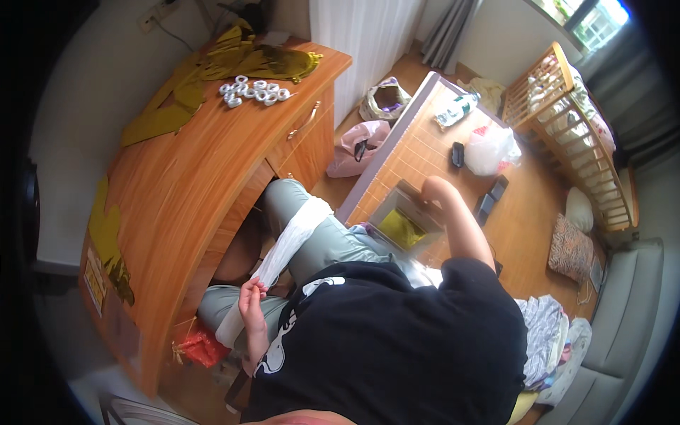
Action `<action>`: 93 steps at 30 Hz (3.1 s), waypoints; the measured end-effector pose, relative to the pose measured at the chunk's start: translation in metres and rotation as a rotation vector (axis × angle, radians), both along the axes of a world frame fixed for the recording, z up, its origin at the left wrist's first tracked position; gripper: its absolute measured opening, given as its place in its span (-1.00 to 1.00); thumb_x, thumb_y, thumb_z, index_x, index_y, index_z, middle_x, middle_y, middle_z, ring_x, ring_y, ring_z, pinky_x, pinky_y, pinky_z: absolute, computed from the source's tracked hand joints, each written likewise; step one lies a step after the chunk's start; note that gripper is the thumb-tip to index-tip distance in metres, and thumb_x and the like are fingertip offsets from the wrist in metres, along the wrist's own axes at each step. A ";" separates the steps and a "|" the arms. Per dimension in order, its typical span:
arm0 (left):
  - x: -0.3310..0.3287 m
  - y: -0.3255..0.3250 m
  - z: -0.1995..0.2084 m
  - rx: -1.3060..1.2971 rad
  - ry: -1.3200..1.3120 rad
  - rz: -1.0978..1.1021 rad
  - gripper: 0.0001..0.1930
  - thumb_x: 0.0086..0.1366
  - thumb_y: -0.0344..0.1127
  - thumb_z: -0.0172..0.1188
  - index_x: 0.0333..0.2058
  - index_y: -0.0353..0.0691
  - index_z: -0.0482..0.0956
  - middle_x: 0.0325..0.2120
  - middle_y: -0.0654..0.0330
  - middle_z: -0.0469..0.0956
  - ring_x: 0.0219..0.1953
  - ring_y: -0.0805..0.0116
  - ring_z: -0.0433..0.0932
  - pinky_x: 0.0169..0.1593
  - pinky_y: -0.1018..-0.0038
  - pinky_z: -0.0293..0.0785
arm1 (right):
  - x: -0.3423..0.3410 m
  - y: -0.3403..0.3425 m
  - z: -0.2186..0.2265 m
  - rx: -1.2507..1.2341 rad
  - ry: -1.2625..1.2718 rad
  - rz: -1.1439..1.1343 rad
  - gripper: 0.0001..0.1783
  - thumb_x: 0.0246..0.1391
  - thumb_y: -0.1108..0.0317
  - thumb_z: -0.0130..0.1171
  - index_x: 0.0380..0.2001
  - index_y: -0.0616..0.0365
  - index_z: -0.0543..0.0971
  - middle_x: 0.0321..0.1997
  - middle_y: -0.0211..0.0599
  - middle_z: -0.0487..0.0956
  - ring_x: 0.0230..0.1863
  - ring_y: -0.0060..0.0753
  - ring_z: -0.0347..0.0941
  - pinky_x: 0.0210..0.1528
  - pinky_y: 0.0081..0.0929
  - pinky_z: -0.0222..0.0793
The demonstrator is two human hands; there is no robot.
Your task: Folding a yellow foil character balloon on a wooden desk.
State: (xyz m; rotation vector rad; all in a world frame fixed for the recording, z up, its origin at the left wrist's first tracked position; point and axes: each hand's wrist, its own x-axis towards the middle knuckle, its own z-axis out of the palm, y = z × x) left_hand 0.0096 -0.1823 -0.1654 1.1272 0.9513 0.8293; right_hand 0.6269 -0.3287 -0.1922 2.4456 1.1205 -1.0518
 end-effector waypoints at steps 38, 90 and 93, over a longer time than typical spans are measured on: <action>0.063 -0.012 0.017 -0.150 -0.206 -0.391 -0.37 0.28 -0.45 0.38 0.30 -0.31 0.38 0.05 0.20 0.57 0.04 0.43 0.56 0.10 0.49 0.51 | -0.344 0.094 0.109 0.622 1.874 -0.306 -0.62 0.49 0.04 -0.04 -0.10 0.12 0.59 -0.21 -0.53 0.59 -0.18 -0.67 0.45 -0.08 -0.60 0.38; -0.221 -0.090 -0.060 0.501 0.631 1.308 -0.59 0.25 -0.43 0.30 0.07 -0.27 0.50 0.14 -0.01 0.41 0.12 0.15 0.48 0.19 0.38 0.40 | -0.790 0.219 0.041 0.174 0.466 1.690 -0.74 0.03 0.28 0.22 -0.27 0.19 0.72 -0.22 0.05 0.70 -0.10 0.06 0.67 -0.12 -0.07 0.62; -0.215 -0.090 -0.083 0.318 0.163 1.220 -0.51 0.22 -0.38 0.34 0.13 -0.26 0.46 0.08 -0.04 0.50 0.12 0.14 0.54 0.14 0.32 0.47 | -0.785 0.214 0.039 0.126 0.673 1.709 -0.74 0.06 0.23 0.23 -0.27 0.14 0.73 -0.18 0.04 0.70 -0.08 0.07 0.65 -0.07 -0.04 0.59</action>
